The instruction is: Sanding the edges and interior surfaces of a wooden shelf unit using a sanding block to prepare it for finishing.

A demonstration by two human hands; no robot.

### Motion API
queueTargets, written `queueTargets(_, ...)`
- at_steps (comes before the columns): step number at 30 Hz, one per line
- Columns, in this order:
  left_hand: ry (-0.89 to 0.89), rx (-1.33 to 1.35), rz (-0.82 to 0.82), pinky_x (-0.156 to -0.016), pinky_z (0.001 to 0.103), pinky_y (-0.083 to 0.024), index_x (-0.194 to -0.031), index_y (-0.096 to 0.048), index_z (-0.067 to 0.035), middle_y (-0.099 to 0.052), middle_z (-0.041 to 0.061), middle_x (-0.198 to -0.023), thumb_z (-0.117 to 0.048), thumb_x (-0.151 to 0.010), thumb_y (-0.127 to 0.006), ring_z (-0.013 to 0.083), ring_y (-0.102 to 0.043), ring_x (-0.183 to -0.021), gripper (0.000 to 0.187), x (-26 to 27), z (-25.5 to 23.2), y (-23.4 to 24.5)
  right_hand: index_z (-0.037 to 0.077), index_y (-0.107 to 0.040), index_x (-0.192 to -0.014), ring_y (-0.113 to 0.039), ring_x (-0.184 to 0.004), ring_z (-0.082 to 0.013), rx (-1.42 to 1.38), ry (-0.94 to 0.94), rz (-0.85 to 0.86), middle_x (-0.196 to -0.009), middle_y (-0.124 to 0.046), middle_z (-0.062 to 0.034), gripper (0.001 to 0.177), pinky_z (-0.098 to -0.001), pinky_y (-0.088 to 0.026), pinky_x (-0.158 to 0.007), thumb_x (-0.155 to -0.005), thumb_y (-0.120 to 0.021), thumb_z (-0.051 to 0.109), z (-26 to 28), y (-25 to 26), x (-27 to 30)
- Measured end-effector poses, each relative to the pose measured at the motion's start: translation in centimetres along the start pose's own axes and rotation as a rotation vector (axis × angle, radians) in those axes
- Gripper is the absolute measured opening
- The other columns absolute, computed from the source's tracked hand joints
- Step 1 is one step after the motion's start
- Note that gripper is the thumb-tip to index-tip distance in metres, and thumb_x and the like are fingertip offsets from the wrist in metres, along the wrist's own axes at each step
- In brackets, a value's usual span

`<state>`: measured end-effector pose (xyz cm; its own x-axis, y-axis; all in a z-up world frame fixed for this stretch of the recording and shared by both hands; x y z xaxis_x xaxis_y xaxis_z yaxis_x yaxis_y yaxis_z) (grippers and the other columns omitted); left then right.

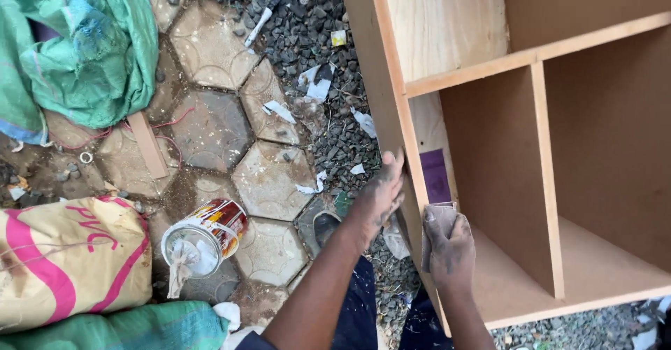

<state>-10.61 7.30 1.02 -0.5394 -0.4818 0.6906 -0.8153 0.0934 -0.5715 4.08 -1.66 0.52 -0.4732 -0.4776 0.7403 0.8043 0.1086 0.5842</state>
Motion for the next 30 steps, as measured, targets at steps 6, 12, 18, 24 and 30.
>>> queueTargets(6, -0.099, 0.243, -0.050, -0.125, 0.053, -0.012, -0.165, -0.010, -0.026, -0.019, 0.005, -0.172, -0.085, -0.073, -0.025, 0.0245, -0.018, -0.159, 0.110, 0.4, 2.1, -1.8, 0.000, -0.051, -0.099, -0.052, -0.086, -0.0445, 0.000, 0.494, -0.120, -0.092, -0.055, -0.0218, 0.051, -0.0519, -0.040, -0.080, -0.099, -0.054, 0.051, 8.0, -1.6, -5.9)
queueTargets(12, -0.291, 0.321, -0.184, -0.127, 0.042, -0.009, -0.164, -0.013, -0.013, -0.009, 0.013, -0.172, -0.088, -0.074, -0.030, 0.0244, -0.011, -0.159, 0.118, -0.6, 5.5, -4.3, -0.010, -0.037, -0.151, -0.057, -0.105, -0.0498, 0.180, 0.902, -0.053, -0.121, -0.057, -0.0315, 0.066, -0.0503, -0.047, -0.089, -0.105, -0.048, 0.036, 0.7, 0.5, -4.3)
queueTargets(18, -0.425, -0.023, -0.481, -0.128, 0.037, -0.012, -0.159, -0.032, -0.012, -0.028, 0.008, -0.170, -0.073, -0.090, -0.014, 0.0214, -0.021, -0.158, 0.094, -2.0, 8.0, -3.1, 0.000, -0.065, -0.101, -0.064, -0.094, -0.0340, 0.037, -0.099, -0.052, -0.099, -0.069, -0.0182, 0.054, -0.0433, -0.044, -0.088, -0.088, -0.059, 0.052, 0.8, 0.6, -0.8)
queueTargets(24, -0.519, 0.312, -0.212, -0.126, 0.041, -0.010, -0.163, -0.017, -0.009, -0.007, 0.011, -0.173, -0.075, -0.091, -0.034, 0.0231, -0.007, -0.159, 0.099, -2.3, 6.3, -1.9, 0.010, -0.052, -0.081, -0.050, -0.074, -0.0126, -0.186, 0.468, -0.134, -0.081, -0.053, -0.0011, 0.041, -0.0340, -0.043, -0.064, -0.094, -0.066, 0.047, 9.6, -0.3, -4.1)
queueTargets(30, -0.425, 0.159, -0.232, -0.126, 0.038, -0.019, -0.154, -0.037, 0.002, -0.028, 0.022, -0.166, -0.076, -0.089, -0.036, 0.0279, -0.026, -0.157, 0.101, -1.3, 4.6, 0.1, 0.004, -0.068, -0.085, -0.060, -0.079, -0.0224, -0.058, -0.034, -0.131, -0.087, -0.066, -0.0089, 0.050, -0.0352, -0.049, -0.078, -0.079, -0.073, 0.054, -0.7, 0.3, -2.9)
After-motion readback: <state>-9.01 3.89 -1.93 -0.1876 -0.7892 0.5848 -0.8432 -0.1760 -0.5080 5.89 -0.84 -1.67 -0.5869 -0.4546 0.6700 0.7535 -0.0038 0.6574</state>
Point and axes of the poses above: each hand's wrist, its own x-axis away from the middle knuckle, its own y-axis out of the back of the hand, z = x × y, the point moved 3 cm from there along -x, towards the middle knuckle
